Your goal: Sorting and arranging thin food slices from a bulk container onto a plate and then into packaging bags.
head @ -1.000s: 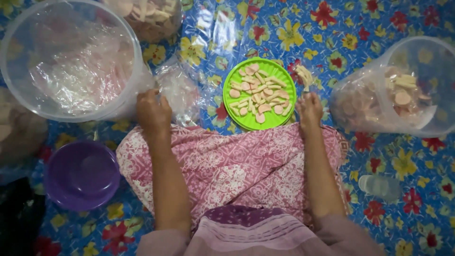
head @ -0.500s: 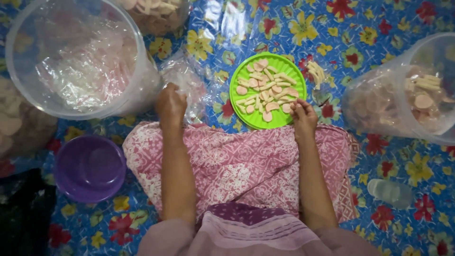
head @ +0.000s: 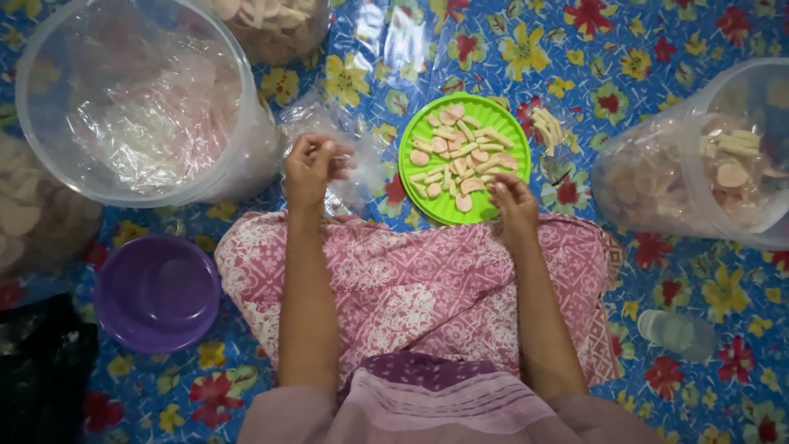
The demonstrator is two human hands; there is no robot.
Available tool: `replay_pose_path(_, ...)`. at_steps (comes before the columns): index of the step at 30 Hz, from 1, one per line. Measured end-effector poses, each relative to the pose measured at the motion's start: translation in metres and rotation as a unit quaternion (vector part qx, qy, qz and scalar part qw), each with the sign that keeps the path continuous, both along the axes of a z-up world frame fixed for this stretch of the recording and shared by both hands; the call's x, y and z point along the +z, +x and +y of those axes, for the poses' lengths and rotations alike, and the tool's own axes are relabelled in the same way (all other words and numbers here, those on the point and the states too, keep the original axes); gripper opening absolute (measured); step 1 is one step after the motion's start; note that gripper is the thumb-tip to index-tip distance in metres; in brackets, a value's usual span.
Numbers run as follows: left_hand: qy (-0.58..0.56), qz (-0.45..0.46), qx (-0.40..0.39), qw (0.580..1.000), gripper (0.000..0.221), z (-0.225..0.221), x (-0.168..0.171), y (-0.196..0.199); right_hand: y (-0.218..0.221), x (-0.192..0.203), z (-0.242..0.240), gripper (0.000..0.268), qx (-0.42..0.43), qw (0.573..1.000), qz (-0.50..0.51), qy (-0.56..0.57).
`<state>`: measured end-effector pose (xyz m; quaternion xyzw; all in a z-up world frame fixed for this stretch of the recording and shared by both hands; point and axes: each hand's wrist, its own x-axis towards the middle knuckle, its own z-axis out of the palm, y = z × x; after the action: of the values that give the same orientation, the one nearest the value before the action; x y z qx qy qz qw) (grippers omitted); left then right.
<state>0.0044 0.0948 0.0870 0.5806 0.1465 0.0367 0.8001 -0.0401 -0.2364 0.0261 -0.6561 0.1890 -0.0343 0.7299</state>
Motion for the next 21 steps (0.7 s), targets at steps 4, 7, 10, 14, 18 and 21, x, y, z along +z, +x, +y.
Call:
replay_pose_path(4,-0.084,-0.025,-0.085,0.993,0.006,-0.015,-0.004,-0.002,-0.008,0.005,0.016,0.025,0.052,0.998,0.003,0.016)
replay_pose_path(7,-0.105,0.033,-0.148,0.983,0.013,-0.034,-0.029,-0.003,-0.018,0.009,0.031,0.028,0.125,0.991,0.0,0.048)
replay_pose_path(10,-0.099,0.068,-0.195,0.973,0.017,-0.057,-0.048,-0.007,-0.028,0.016,0.049,0.035,0.174,0.98,0.023,0.094)
replay_pose_path(14,-0.087,0.098,-0.26,0.957,0.018,-0.077,-0.054,-0.015,-0.039,0.021,0.067,0.04,0.177,0.969,0.051,0.165)
replay_pose_path(18,-0.075,0.093,-0.268,0.956,0.017,-0.079,-0.056,-0.016,-0.037,0.014,0.066,0.049,0.216,0.948,0.038,0.232)
replay_pose_path(21,-0.051,0.076,-0.254,0.963,0.016,-0.078,-0.06,-0.019,-0.033,-0.027,0.048,0.04,0.207,0.94,0.047,0.268)
